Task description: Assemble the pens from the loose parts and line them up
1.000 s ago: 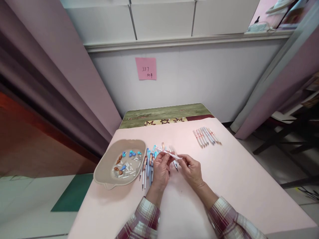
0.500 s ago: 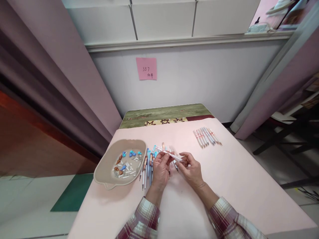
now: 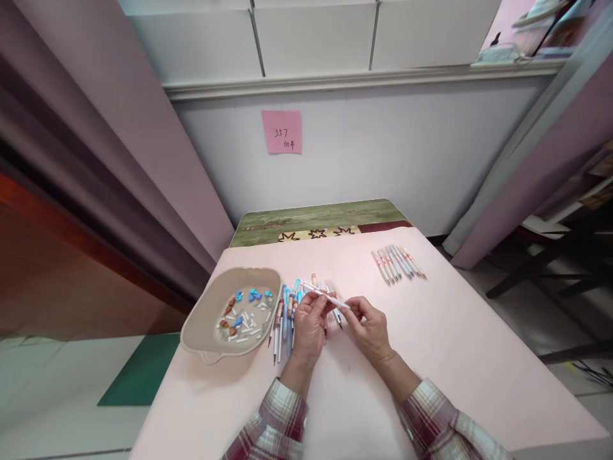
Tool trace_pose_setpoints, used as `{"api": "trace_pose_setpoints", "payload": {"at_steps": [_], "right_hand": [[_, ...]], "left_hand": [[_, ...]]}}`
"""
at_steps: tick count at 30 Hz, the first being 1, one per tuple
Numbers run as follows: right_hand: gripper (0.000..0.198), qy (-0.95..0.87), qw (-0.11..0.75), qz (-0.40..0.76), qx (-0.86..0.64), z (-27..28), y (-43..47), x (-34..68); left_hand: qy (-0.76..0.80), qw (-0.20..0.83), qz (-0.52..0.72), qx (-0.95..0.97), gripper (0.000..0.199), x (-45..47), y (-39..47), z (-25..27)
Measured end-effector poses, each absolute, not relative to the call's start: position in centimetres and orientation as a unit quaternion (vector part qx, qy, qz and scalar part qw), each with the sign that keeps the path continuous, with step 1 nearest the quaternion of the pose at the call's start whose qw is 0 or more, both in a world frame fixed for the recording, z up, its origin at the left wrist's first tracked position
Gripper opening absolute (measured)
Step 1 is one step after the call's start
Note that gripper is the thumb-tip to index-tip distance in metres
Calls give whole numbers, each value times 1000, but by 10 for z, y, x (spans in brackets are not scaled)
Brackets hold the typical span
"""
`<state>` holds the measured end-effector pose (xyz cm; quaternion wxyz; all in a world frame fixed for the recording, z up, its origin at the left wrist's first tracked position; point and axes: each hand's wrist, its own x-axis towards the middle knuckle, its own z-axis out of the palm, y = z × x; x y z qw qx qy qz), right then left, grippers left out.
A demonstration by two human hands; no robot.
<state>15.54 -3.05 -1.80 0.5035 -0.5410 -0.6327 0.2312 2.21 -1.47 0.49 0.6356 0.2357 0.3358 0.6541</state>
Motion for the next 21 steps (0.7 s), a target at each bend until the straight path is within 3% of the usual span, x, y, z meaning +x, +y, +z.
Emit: {"api": "trace_pose_setpoints", "payload": {"at_steps": [3, 10, 14, 21], "right_hand": [[30, -650, 480, 248, -535, -18, -31, 157], [20, -638, 504, 219, -539, -17, -31, 155], [33, -662, 479, 241, -524, -17, -31, 157], [19, -636, 515, 212, -534, -15, -33, 153]], "left_hand": [[339, 636, 651, 238, 22, 23, -15, 4], [336, 640, 648, 238, 21, 23, -15, 5], [328, 649, 642, 244, 20, 23, -15, 3], [334, 640, 645, 251, 21, 24, -16, 7]]}}
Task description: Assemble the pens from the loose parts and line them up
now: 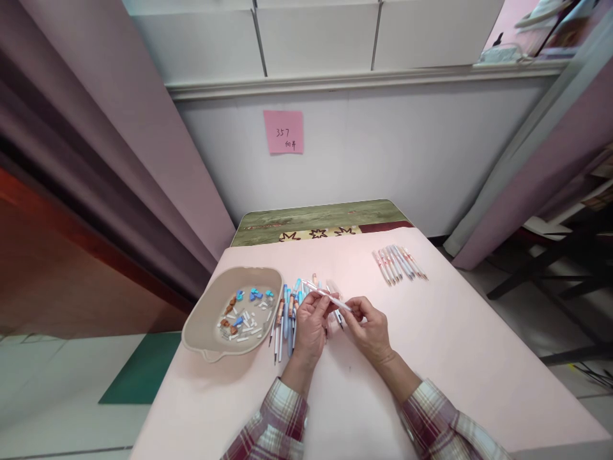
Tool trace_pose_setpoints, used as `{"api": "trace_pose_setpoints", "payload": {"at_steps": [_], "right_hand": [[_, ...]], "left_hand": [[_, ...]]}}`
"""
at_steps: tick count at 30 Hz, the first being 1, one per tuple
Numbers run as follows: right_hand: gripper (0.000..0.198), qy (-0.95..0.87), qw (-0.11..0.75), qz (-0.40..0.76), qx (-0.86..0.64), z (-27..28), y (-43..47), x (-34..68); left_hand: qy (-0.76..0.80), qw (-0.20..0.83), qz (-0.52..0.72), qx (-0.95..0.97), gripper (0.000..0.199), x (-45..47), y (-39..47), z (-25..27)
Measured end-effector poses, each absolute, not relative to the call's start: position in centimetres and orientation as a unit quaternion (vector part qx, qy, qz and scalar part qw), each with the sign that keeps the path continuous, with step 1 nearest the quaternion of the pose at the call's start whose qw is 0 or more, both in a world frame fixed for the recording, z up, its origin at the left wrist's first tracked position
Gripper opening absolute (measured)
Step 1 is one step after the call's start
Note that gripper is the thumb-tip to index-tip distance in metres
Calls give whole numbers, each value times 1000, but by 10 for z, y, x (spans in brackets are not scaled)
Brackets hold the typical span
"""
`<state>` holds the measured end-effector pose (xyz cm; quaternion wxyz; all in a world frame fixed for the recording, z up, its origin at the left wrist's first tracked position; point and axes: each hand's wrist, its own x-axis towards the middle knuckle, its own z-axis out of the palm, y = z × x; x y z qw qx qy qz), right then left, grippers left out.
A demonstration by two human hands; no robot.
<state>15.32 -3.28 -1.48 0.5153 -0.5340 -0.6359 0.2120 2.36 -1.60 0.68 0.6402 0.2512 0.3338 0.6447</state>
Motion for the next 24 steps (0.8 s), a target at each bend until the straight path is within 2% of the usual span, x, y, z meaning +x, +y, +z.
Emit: {"api": "trace_pose_setpoints", "payload": {"at_steps": [6, 14, 24], "right_hand": [[30, -662, 474, 223, -536, -17, -33, 157], [19, -649, 495, 205, -540, -18, -33, 153], [19, -655, 490, 199, -540, -20, -33, 154]], "left_hand": [[331, 642, 638, 267, 20, 23, -16, 4], [337, 644, 639, 252, 21, 22, -16, 5], [335, 637, 643, 262, 19, 21, -15, 2]]}}
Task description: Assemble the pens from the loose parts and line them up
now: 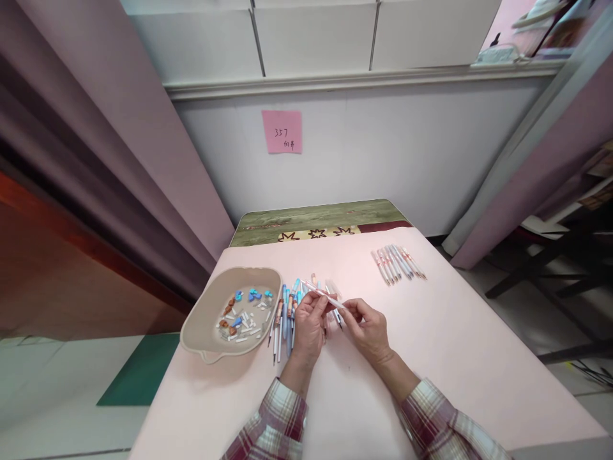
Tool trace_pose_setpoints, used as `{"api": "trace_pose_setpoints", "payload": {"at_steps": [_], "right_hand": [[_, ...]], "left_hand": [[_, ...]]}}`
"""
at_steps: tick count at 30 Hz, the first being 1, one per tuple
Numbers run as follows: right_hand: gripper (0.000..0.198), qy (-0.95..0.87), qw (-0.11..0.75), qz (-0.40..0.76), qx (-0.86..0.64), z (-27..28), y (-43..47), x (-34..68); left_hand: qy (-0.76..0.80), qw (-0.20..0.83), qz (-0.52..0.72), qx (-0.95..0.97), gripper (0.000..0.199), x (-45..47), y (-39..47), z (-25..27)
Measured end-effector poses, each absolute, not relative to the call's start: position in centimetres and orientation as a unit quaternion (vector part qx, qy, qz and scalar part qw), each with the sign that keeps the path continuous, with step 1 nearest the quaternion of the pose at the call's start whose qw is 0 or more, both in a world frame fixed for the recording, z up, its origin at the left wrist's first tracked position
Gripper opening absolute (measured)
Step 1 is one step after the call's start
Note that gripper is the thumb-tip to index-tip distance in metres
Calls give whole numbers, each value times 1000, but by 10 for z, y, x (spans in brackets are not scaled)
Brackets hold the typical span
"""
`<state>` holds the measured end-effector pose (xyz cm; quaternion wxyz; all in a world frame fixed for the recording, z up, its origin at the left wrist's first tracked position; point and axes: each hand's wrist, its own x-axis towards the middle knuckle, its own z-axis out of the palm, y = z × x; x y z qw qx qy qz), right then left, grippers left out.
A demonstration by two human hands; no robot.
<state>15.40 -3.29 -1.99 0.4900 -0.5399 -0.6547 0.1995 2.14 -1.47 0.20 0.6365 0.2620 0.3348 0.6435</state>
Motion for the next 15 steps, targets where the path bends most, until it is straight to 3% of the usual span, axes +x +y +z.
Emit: {"api": "trace_pose_setpoints", "payload": {"at_steps": [15], "right_hand": [[17, -646, 502, 172, -550, -19, -27, 156]], "left_hand": [[411, 561, 643, 319, 27, 23, -14, -8]]}}
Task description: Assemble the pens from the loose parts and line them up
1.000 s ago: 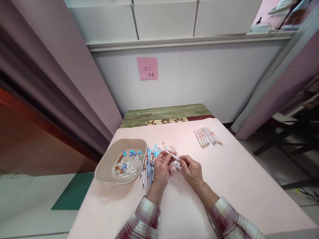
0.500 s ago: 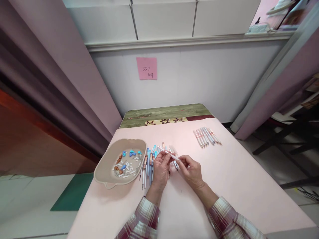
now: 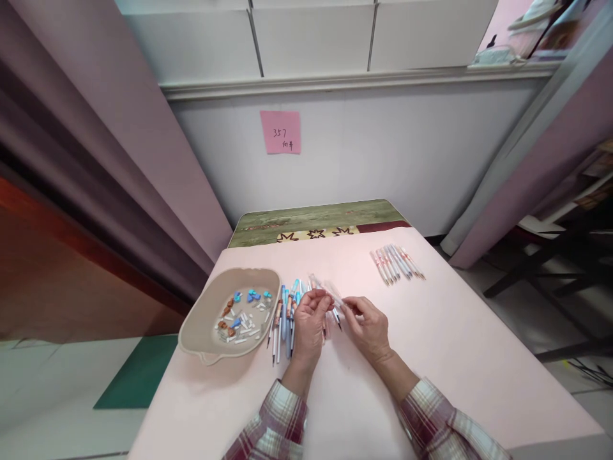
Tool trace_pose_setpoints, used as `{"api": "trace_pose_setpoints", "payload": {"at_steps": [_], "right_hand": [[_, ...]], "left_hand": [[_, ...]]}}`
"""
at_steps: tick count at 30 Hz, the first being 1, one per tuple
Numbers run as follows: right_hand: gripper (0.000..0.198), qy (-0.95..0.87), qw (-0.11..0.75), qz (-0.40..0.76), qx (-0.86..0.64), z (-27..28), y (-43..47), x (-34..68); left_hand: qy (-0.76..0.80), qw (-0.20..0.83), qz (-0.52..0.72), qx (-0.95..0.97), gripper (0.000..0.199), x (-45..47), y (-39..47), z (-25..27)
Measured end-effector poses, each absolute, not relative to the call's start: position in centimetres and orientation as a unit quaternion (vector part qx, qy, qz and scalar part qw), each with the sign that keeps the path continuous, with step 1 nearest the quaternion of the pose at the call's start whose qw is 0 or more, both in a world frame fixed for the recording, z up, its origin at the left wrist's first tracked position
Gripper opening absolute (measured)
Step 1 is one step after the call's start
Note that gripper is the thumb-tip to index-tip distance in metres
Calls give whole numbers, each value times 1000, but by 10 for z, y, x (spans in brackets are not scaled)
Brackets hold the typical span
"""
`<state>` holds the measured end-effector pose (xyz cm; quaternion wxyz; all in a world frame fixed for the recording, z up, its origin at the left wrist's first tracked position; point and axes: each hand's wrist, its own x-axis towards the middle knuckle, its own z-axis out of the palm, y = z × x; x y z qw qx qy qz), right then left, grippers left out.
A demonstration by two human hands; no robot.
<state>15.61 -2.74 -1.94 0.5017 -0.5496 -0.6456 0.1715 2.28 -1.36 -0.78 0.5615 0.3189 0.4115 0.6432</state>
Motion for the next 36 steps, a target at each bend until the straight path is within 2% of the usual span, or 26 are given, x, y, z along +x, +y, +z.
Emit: {"api": "trace_pose_setpoints", "payload": {"at_steps": [2, 7, 12, 22, 36], "right_hand": [[20, -582, 540, 208, -572, -23, -23, 160], [31, -358, 652, 405, -531, -24, -10, 171], [34, -292, 661, 488, -489, -22, -5, 175], [35, -338, 651, 471, -490, -28, -4, 174], [36, -369, 632, 446, -514, -30, -3, 173]], "left_hand": [[416, 561, 641, 318, 29, 22, -14, -8], [409, 573, 639, 310, 28, 21, -13, -7], [416, 574, 638, 302, 27, 20, -12, -7], [418, 573, 633, 310, 26, 19, -14, -6], [440, 541, 579, 422, 21, 27, -22, -2]]}}
